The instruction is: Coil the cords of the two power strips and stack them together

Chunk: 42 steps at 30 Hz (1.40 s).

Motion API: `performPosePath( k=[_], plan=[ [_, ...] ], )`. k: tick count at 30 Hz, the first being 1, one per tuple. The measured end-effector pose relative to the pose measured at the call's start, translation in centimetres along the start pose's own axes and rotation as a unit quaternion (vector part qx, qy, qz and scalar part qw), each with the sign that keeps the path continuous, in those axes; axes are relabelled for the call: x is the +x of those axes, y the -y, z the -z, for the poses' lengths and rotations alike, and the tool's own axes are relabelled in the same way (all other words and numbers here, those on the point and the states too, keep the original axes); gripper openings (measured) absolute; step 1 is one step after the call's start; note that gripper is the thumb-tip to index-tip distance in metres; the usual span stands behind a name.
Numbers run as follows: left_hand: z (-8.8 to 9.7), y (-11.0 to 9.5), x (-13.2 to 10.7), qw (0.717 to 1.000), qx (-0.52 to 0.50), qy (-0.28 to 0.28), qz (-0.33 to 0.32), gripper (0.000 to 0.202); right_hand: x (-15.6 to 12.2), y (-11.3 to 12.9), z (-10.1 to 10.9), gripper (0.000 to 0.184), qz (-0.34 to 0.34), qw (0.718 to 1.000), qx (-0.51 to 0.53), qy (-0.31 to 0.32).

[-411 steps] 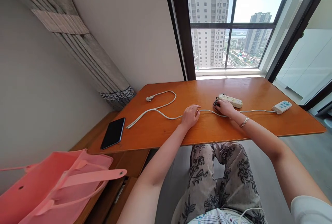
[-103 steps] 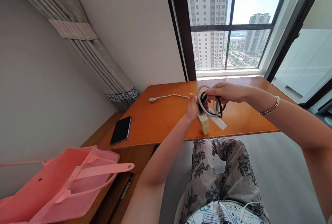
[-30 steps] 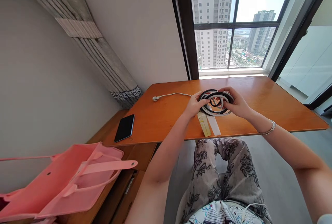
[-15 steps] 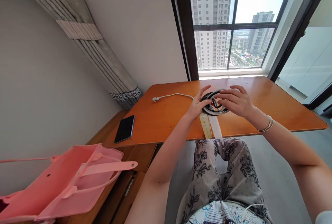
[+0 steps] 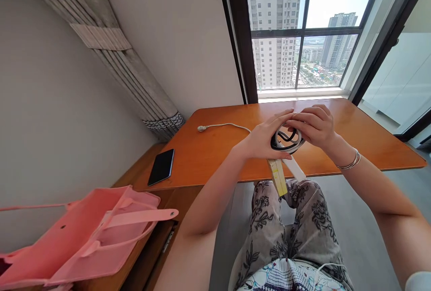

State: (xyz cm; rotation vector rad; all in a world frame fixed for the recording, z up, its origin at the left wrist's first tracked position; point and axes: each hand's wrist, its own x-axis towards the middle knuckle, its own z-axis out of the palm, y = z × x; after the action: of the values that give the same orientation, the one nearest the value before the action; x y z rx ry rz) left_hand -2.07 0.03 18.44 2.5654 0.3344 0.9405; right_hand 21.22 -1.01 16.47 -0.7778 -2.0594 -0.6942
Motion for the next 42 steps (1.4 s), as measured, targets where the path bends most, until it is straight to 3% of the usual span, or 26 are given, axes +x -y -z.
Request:
performPosePath(
  k=[4, 13, 16, 18, 23, 27, 30, 33, 36, 40, 42],
  plan=[
    [0.0, -0.5, 0.1, 0.999, 0.024, 0.006, 0.036, 0.099, 0.8, 0.6, 0.7, 0.029, 0.001, 1.000, -0.003, 0.013],
    [-1.3, -1.4, 1.3, 0.990, 0.045, 0.010, 0.137, 0.066, 3.1, 1.9, 1.8, 0.028, -0.088, 0.995, 0.029, 0.024],
    [-2.1, -1.3, 1.9, 0.987, 0.059, -0.011, 0.149, 0.052, 2.4, 1.7, 1.8, 0.026, -0.100, 0.994, 0.047, 0.000],
    [-2.6, -1.0, 2.3, 0.986, 0.062, -0.055, 0.146, 0.046, 1.8, 1.4, 1.6, 0.026, -0.113, 0.992, 0.044, -0.041],
    [-3.1, -0.3, 2.2, 0.974, 0.014, -0.163, 0.158, 0.058, 1.3, 0.8, 0.7, 0.031, -0.156, 0.977, 0.057, -0.135],
    [-3.6, 0.7, 1.4, 0.968, -0.104, -0.125, 0.191, 0.067, 1.7, 1.0, 0.1, 0.031, -0.202, 0.964, 0.135, -0.105],
    [-4.7, 1.5, 1.1, 0.943, -0.226, -0.132, 0.204, 0.064, 1.8, 0.9, -0.3, 0.036, -0.287, 0.927, 0.230, -0.067],
    [-5.6, 2.0, 1.2, 0.916, -0.289, -0.186, 0.208, 0.062, 1.7, 0.4, -0.5, 0.043, -0.371, 0.869, 0.326, -0.026],
    [-6.1, 2.3, 1.4, 0.902, -0.290, -0.246, 0.205, 0.065, 1.2, 0.0, -0.7, 0.046, -0.436, 0.796, 0.419, -0.010],
    [-6.1, 2.5, 1.6, 0.886, -0.264, -0.313, 0.215, 0.063, 0.0, 0.9, -1.3, 0.054, -0.495, 0.673, 0.550, -0.026],
    [-6.1, 2.5, 1.6, 0.883, -0.243, -0.331, 0.225, 0.059, -0.4, 2.1, -1.8, 0.060, -0.492, 0.647, 0.582, -0.026]
  ],
)
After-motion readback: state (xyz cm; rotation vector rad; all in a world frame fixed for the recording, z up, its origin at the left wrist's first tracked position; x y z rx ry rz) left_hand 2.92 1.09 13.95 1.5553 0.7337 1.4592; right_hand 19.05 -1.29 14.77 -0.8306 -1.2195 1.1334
